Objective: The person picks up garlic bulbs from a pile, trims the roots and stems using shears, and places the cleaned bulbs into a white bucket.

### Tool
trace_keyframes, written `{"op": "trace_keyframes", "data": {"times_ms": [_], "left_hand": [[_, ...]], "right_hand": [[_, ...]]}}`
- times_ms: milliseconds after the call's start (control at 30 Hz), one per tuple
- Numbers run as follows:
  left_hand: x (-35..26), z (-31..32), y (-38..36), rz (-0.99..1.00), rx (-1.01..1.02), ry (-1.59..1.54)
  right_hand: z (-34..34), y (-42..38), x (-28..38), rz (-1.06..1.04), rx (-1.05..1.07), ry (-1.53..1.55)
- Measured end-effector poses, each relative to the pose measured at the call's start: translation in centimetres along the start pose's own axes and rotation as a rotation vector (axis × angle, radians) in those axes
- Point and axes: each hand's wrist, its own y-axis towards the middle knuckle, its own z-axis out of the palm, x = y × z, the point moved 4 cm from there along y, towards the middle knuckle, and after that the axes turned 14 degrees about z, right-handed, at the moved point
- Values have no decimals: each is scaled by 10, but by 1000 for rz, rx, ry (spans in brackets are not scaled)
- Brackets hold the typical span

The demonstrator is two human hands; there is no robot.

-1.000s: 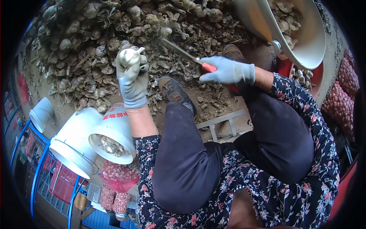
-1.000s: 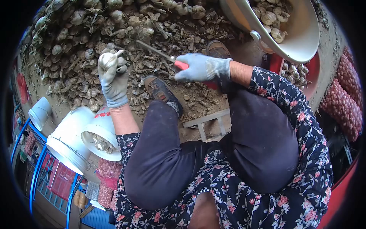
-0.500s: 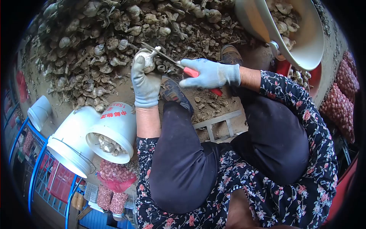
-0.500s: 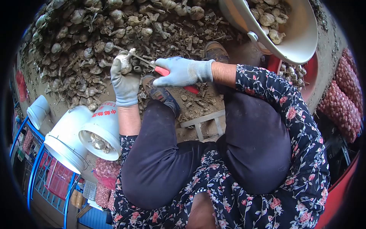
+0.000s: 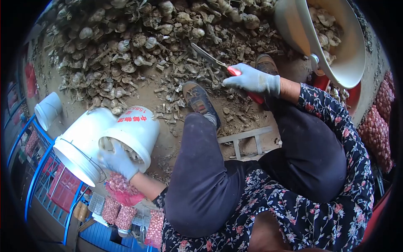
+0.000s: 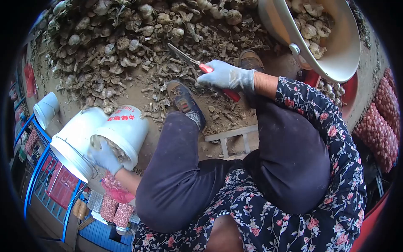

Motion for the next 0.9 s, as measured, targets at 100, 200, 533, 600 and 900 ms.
{"op": "trace_keyframes", "data": {"times_ms": [100, 200, 533, 600, 900], "left_hand": [[-71, 33, 63, -117, -108, -959], [-175, 47, 132, 137, 87, -1128], [-282, 108, 55, 602, 25, -389], [-276, 116, 46, 651, -105, -371], [-216, 134, 48, 55, -186, -1105]], "right_hand": [[1, 2, -1, -54, -95, -39], [-3, 8, -7, -33, -114, -157], [-9, 12, -12, 86, -188, -109], [-7, 15, -15, 107, -175, -143], [-17, 17, -21, 75, -233, -280]]}}
